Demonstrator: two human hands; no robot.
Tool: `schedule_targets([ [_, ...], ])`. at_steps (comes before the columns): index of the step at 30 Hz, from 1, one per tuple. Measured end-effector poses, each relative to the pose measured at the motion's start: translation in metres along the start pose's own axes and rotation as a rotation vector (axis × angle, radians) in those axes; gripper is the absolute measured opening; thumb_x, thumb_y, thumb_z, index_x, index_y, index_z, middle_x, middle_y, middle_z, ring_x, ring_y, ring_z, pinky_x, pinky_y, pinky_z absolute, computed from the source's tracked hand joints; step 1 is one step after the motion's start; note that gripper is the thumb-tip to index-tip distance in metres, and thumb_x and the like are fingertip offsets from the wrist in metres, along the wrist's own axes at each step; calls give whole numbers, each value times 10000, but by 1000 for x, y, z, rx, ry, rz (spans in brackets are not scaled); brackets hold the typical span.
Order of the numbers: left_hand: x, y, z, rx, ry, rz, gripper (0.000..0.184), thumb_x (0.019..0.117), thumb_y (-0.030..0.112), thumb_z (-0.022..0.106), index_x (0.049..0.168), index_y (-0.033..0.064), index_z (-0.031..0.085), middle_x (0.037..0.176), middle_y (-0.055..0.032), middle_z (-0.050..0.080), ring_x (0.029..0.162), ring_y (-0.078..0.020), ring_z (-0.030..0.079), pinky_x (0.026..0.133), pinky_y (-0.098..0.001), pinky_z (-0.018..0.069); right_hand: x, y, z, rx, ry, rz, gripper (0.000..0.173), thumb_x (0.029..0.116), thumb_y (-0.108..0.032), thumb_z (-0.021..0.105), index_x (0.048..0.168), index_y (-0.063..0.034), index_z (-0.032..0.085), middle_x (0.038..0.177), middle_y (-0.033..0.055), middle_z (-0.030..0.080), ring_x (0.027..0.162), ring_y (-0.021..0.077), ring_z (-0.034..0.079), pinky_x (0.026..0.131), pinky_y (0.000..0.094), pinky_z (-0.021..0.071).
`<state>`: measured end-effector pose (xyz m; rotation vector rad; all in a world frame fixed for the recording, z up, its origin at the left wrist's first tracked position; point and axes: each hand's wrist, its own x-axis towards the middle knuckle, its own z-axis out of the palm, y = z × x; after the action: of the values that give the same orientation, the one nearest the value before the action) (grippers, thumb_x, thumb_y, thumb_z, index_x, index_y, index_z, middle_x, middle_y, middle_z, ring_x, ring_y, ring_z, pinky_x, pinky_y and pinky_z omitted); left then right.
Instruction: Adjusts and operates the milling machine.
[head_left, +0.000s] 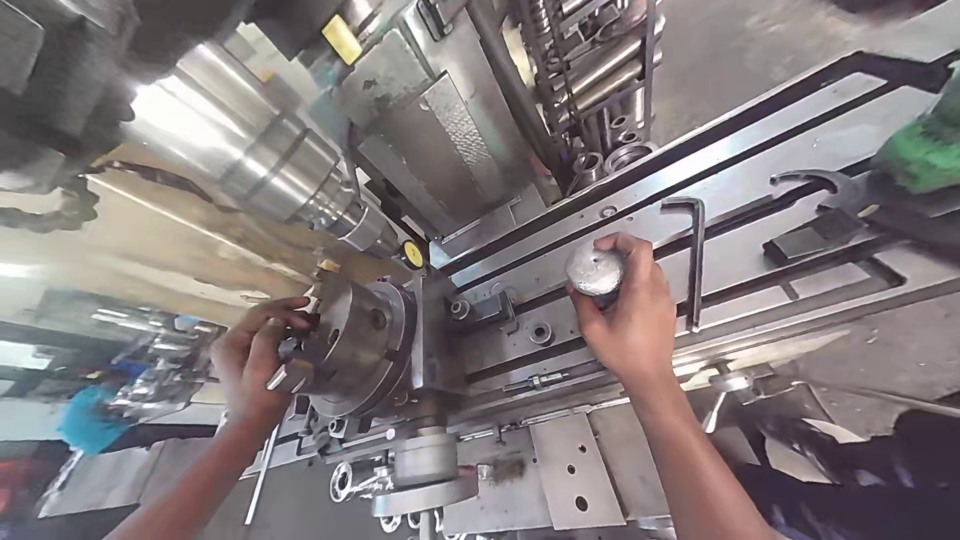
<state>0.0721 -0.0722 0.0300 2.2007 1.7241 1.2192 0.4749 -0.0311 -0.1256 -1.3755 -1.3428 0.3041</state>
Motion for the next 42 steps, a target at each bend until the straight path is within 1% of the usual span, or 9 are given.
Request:
schedule_targets([
  [2, 0, 0, 1, -4, 4, 13, 359, 1030, 200, 356, 924, 86, 679, 1136, -8, 709, 993, -110, 681, 892, -317, 572, -1, 1, 0, -8, 3, 3, 618, 798, -242, 780, 1358, -157, 533, 1133, 143, 643, 1014, 362, 638, 813, 582, 510],
  [9, -1, -2, 0, 25, 13, 41, 377, 1021, 186, 352, 884, 62, 681, 1129, -40, 715, 975, -127, 690, 879, -334, 578, -1, 1, -1, 1, -6, 6, 622, 788, -232, 772, 1358, -156, 534, 1148, 140, 645, 1034, 365, 636, 820, 587, 509],
  [13, -1, -1, -1, 39, 4, 42, 383, 1035, 204, 351, 928, 56, 687, 1126, -32, 710, 1001, -124, 682, 907, -345, 571, -1, 1, -1, -8, -11, -5, 611, 797, -231, 759, 1360, -148, 534, 1133, 144, 641, 1015, 363, 638, 798, 577, 512],
  [15, -2, 1, 0, 46, 9, 30, 384, 1039, 217, 354, 957, 55, 693, 1115, -26, 713, 981, -116, 683, 888, -337, 574, -1, 1, 0, -11, -11, -7, 612, 794, -228, 751, 1360, -145, 534, 1129, 144, 638, 1016, 359, 635, 792, 567, 506],
  [20, -2, 4, 2, 40, 28, 3, 379, 1035, 215, 344, 971, 78, 692, 1059, 12, 720, 939, -92, 684, 863, -316, 574, 0, 1, -1, 6, -6, -7, 616, 788, -215, 749, 1360, -143, 531, 1134, 144, 643, 1015, 358, 638, 801, 573, 504],
  [26, -3, 5, 1, 81, 23, -6, 394, 1034, 214, 332, 933, 64, 682, 1089, -18, 715, 996, -117, 679, 911, -343, 562, 0, 0, -1, -4, -11, -2, 637, 781, -218, 750, 1372, -145, 524, 1140, 161, 642, 1004, 378, 643, 773, 587, 508],
  [30, -2, 7, 4, 57, 45, -6, 375, 1028, 205, 345, 929, 74, 682, 1023, 10, 722, 936, -88, 681, 872, -311, 565, 0, -1, -2, 8, -17, -2, 640, 782, -197, 753, 1375, -138, 521, 1131, 171, 644, 985, 392, 646, 752, 594, 507],
  [34, -2, 7, 5, 32, 51, -2, 361, 1021, 196, 356, 913, 89, 684, 1017, 22, 723, 933, -86, 685, 870, -316, 572, 0, 0, -2, 9, -17, -3, 641, 786, -203, 756, 1378, -144, 518, 1121, 169, 645, 981, 390, 646, 759, 593, 508],
  [42, -1, 8, 4, 32, 41, -2, 369, 1025, 194, 345, 899, 88, 675, 1024, 6, 726, 962, -108, 689, 889, -330, 570, 0, 1, -2, 10, -3, -20, 632, 792, -207, 754, 1373, -131, 519, 1129, 164, 650, 996, 384, 647, 785, 595, 506],
])
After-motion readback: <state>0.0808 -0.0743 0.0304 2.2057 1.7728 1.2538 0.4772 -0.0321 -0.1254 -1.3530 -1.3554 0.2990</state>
